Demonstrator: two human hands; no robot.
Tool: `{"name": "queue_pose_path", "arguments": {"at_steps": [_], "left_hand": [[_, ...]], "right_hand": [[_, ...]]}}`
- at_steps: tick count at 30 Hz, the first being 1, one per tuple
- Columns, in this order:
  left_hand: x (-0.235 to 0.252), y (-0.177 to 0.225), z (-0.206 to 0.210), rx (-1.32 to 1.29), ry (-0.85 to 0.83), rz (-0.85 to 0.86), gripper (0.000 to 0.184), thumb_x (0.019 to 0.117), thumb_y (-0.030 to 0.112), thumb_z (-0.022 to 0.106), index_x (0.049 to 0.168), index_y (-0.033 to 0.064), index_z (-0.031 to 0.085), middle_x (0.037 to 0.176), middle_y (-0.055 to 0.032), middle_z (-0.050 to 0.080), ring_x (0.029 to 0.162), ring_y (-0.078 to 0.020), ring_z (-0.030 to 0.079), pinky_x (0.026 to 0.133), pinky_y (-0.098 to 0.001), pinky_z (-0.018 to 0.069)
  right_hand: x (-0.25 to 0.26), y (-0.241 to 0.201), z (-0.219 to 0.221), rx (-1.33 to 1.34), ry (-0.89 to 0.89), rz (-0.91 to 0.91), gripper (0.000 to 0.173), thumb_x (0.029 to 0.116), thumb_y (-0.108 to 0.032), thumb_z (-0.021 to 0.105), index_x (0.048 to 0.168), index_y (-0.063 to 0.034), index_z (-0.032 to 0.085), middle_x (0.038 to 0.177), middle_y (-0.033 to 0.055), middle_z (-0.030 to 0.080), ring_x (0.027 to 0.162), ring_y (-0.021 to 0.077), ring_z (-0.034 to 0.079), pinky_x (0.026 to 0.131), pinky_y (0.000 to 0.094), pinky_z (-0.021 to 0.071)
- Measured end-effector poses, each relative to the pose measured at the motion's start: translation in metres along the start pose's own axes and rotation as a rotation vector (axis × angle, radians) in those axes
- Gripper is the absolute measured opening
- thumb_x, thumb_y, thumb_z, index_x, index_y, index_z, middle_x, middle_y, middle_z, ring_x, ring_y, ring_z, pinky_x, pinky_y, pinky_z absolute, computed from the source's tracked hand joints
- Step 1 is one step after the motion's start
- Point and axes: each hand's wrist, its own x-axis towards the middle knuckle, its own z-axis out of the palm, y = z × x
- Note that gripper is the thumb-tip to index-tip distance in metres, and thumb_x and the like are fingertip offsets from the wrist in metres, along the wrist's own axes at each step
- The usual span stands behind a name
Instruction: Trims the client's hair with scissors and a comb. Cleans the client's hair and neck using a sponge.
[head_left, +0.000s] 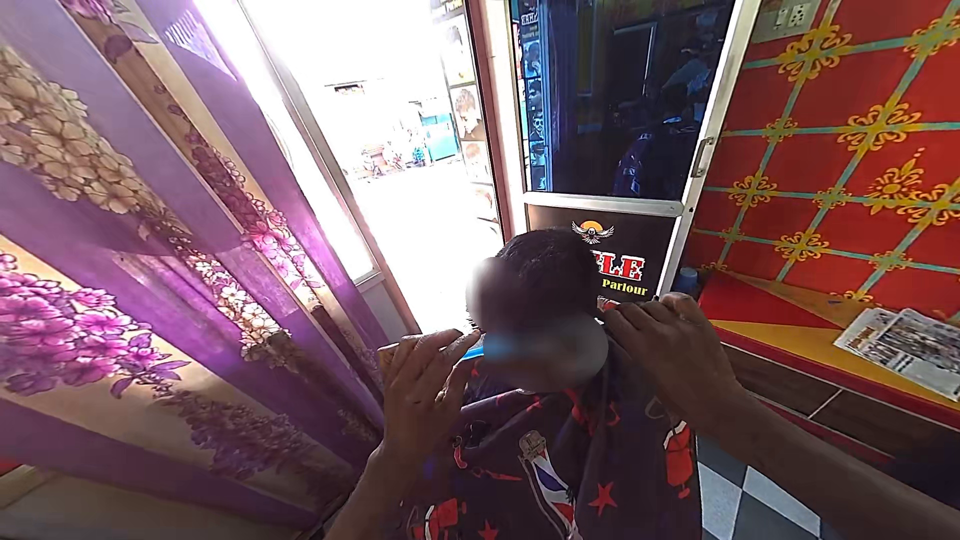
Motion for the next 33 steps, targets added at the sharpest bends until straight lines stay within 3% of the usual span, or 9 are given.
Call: {"name": "queue_pose_path", "arguments": {"at_steps": [4, 10, 13, 16, 19, 21, 26, 30, 33], "left_hand": [[0.001, 0.001, -0.001, 0.004, 0.004, 0.010, 0.024, 0.0968, 0.030, 0.070, 0.119, 0.0217, 0.076, 0.113, 0.0035, 0.071, 0.097, -0.0114, 0.060, 0.087, -0.0371, 0.0397], [0.006, 0.007, -0.002, 0.015, 0.010, 0.005, 0.024, 0.0958, 0.030, 0.070, 0.116, 0.0201, 0.078, 0.111, 0.0029, 0.072, 0.096, -0.0117, 0.060, 0.086, -0.0371, 0.0391], [0.006, 0.008, -0.002, 0.018, 0.015, 0.003, 0.024, 0.0958, 0.030, 0.070, 0.117, 0.0202, 0.077, 0.111, 0.0025, 0.071, 0.096, -0.0120, 0.059, 0.086, -0.0371, 0.0390], [0.007, 0.008, -0.003, 0.017, 0.013, 0.002, 0.024, 0.0958, 0.030, 0.071, 0.117, 0.0207, 0.077, 0.110, 0.0033, 0.071, 0.096, -0.0115, 0.059, 0.087, -0.0371, 0.0390], [0.008, 0.009, -0.003, 0.015, 0.024, 0.001, 0.024, 0.0958, 0.030, 0.070, 0.117, 0.0204, 0.077, 0.109, 0.0028, 0.071, 0.095, -0.0119, 0.059, 0.087, -0.0376, 0.0389], [0.006, 0.012, -0.004, -0.006, 0.097, -0.081, 0.027, 0.0947, 0.032, 0.072, 0.115, 0.0152, 0.076, 0.110, -0.0018, 0.071, 0.098, -0.0152, 0.062, 0.088, -0.0391, 0.0427], [-0.008, 0.037, -0.008, -0.215, 0.177, -0.513, 0.045, 0.0975, 0.029, 0.066, 0.129, -0.0021, 0.060, 0.122, -0.0093, 0.065, 0.108, -0.0129, 0.064, 0.092, -0.0299, 0.0567], [-0.041, 0.049, 0.008, -0.227, -0.084, -0.322, 0.035, 0.0970, 0.040, 0.068, 0.125, 0.0196, 0.071, 0.118, 0.0014, 0.071, 0.108, -0.0135, 0.065, 0.093, -0.0394, 0.0502], [-0.036, 0.050, 0.021, -0.220, -0.258, -0.399, 0.034, 0.0953, 0.040, 0.069, 0.124, 0.0220, 0.073, 0.118, 0.0069, 0.071, 0.106, -0.0111, 0.065, 0.091, -0.0417, 0.0497]], "right_hand": [[0.001, 0.005, 0.000, -0.030, 0.000, 0.039, 0.044, 0.0818, 0.000, 0.080, 0.123, -0.0069, 0.066, 0.115, 0.0124, 0.066, 0.105, 0.0321, 0.065, 0.094, 0.0515, 0.0469], [0.000, 0.008, 0.002, 0.034, 0.013, -0.008, 0.033, 0.0785, 0.013, 0.076, 0.104, -0.0071, 0.069, 0.090, 0.0083, 0.071, 0.079, 0.0259, 0.068, 0.083, 0.0445, 0.0507], [-0.002, 0.011, 0.003, 0.067, 0.018, 0.018, 0.037, 0.0757, 0.013, 0.078, 0.103, -0.0093, 0.069, 0.094, 0.0067, 0.073, 0.084, 0.0261, 0.071, 0.091, 0.0483, 0.0504], [0.000, 0.010, 0.002, 0.022, -0.020, 0.039, 0.044, 0.0791, 0.001, 0.082, 0.119, -0.0089, 0.067, 0.114, 0.0103, 0.068, 0.108, 0.0308, 0.066, 0.098, 0.0522, 0.0473], [0.004, 0.012, 0.002, 0.036, 0.010, 0.036, 0.036, 0.0799, 0.005, 0.080, 0.111, -0.0090, 0.068, 0.104, 0.0096, 0.070, 0.096, 0.0288, 0.068, 0.087, 0.0471, 0.0500], [0.005, 0.017, 0.001, 0.129, 0.063, 0.056, 0.035, 0.0796, 0.012, 0.074, 0.107, -0.0085, 0.071, 0.099, 0.0094, 0.074, 0.088, 0.0281, 0.071, 0.080, 0.0451, 0.0519], [-0.002, 0.043, 0.003, 0.348, 0.090, 0.248, 0.032, 0.0871, 0.000, 0.075, 0.119, -0.0060, 0.072, 0.116, 0.0140, 0.073, 0.105, 0.0347, 0.071, 0.093, 0.0558, 0.0528], [-0.006, 0.063, 0.010, 0.309, 0.127, 0.222, 0.028, 0.0870, 0.003, 0.070, 0.112, -0.0082, 0.075, 0.105, 0.0110, 0.075, 0.094, 0.0309, 0.073, 0.084, 0.0530, 0.0552], [-0.004, 0.074, 0.008, 0.289, 0.011, 0.189, 0.037, 0.0853, 0.001, 0.076, 0.121, -0.0088, 0.071, 0.117, 0.0121, 0.072, 0.110, 0.0332, 0.068, 0.099, 0.0553, 0.0509]]}}
